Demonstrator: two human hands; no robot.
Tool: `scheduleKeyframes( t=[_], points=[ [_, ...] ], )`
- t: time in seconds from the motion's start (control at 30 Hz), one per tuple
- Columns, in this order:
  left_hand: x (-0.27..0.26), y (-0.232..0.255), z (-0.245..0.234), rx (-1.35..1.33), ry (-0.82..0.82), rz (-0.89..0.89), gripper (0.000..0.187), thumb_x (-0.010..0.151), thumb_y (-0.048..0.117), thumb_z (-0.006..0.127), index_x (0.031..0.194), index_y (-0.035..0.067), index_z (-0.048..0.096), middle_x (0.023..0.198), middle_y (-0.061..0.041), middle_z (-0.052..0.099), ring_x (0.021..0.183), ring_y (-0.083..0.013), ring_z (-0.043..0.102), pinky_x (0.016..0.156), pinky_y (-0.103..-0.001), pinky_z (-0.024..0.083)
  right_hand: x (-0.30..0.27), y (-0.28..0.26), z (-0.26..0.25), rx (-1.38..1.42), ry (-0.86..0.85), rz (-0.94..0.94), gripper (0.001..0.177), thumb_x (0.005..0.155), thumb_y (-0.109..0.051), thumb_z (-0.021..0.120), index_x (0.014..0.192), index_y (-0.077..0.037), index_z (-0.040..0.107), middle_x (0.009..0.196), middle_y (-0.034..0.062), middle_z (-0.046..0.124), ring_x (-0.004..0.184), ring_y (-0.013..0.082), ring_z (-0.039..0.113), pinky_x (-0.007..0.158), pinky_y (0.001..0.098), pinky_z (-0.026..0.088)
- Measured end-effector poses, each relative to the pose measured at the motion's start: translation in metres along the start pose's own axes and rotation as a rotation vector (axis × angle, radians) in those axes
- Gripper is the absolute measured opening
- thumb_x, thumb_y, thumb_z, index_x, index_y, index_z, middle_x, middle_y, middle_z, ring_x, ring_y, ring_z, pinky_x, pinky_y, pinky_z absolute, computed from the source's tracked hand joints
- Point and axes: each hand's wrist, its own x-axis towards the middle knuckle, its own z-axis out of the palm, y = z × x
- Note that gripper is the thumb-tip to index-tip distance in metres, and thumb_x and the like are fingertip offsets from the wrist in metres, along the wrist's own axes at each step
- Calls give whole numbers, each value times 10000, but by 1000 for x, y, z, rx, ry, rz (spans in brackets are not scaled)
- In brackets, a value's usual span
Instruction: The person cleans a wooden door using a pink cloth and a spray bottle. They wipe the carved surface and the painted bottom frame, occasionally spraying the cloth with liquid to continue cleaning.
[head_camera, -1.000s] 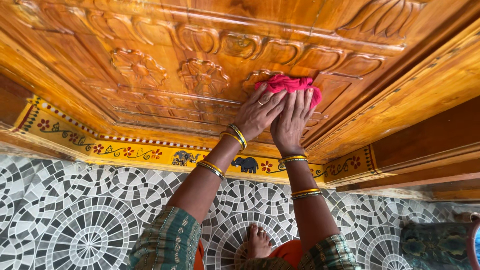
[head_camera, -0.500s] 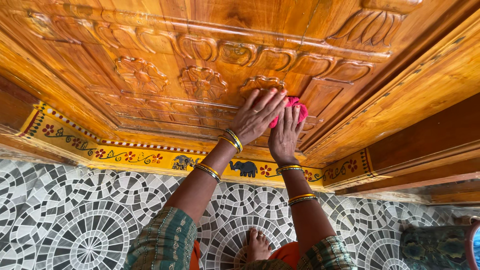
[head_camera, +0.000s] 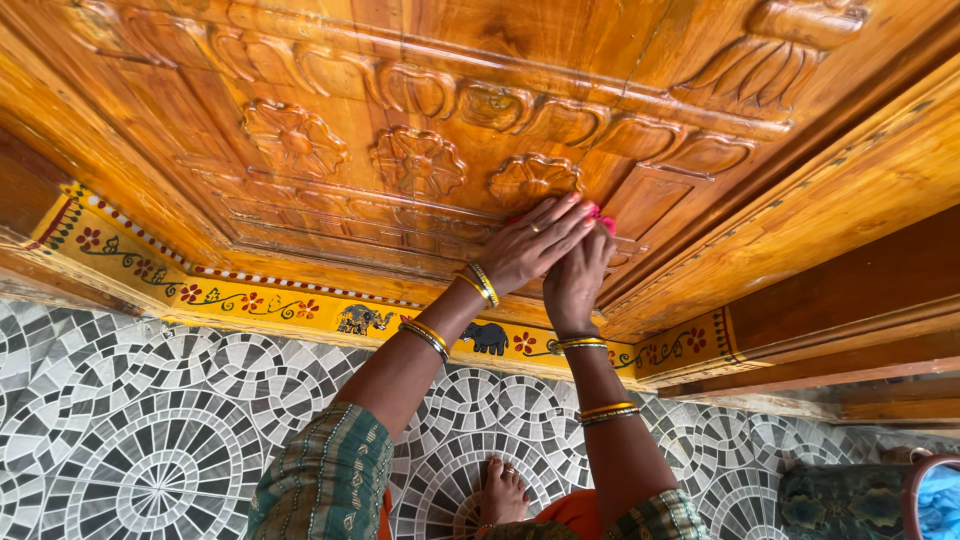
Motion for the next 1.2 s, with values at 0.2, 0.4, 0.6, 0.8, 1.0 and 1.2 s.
scheduleKeyframes(
  t=[0.2,0.4,0.6,0.8,1.0,1.2],
  points=[
    [39,-2,-41,99,188,-33,629,1141,72,515,1690,124,212,1762,-42,141,1654,-253,123,1358,-450,174,61,-39,-41,7,110,-74,544,1049,-133,657,1530,20,456,1604,204,362,1498,415,309,1264,555,263],
    [5,-37,-64,187,50,-240,661,1040,71,510,1659,164,297,1738,-40,219,1626,-269,198,1348,-489,252,81,-59,-15,-214,-118,-187,561,1003,-121,596,1546,-45,473,1668,191,308,1578,458,111,1259,656,95],
    [-23,-47,-51,175,63,-187,674,1035,54,531,1659,147,293,1740,-57,205,1623,-289,204,1326,-497,286,56,-48,5,-133,-185,-159,599,983,-126,615,1558,-26,479,1667,137,324,1590,431,149,1254,663,97],
    [-39,-49,-37,223,39,-161,700,1002,62,545,1648,117,282,1732,-85,183,1605,-318,204,1306,-515,285,34,-37,26,-207,-166,-188,560,981,-142,628,1520,-55,503,1651,140,336,1572,443,151,1232,684,104],
    [-65,-50,-25,295,-72,-144,671,1008,104,530,1640,102,305,1729,-76,180,1597,-292,204,1294,-475,301,3,-23,42,-216,-247,-202,581,932,-89,611,1508,-60,540,1627,133,376,1560,430,212,1231,666,160],
    [-78,-36,-38,232,-160,-139,625,1011,130,515,1601,49,325,1714,-86,203,1594,-280,190,1294,-460,284,-1,-37,32,-103,-235,-184,525,854,19,631,1374,-55,615,1545,140,464,1460,406,377,1134,608,353]
  ],
)
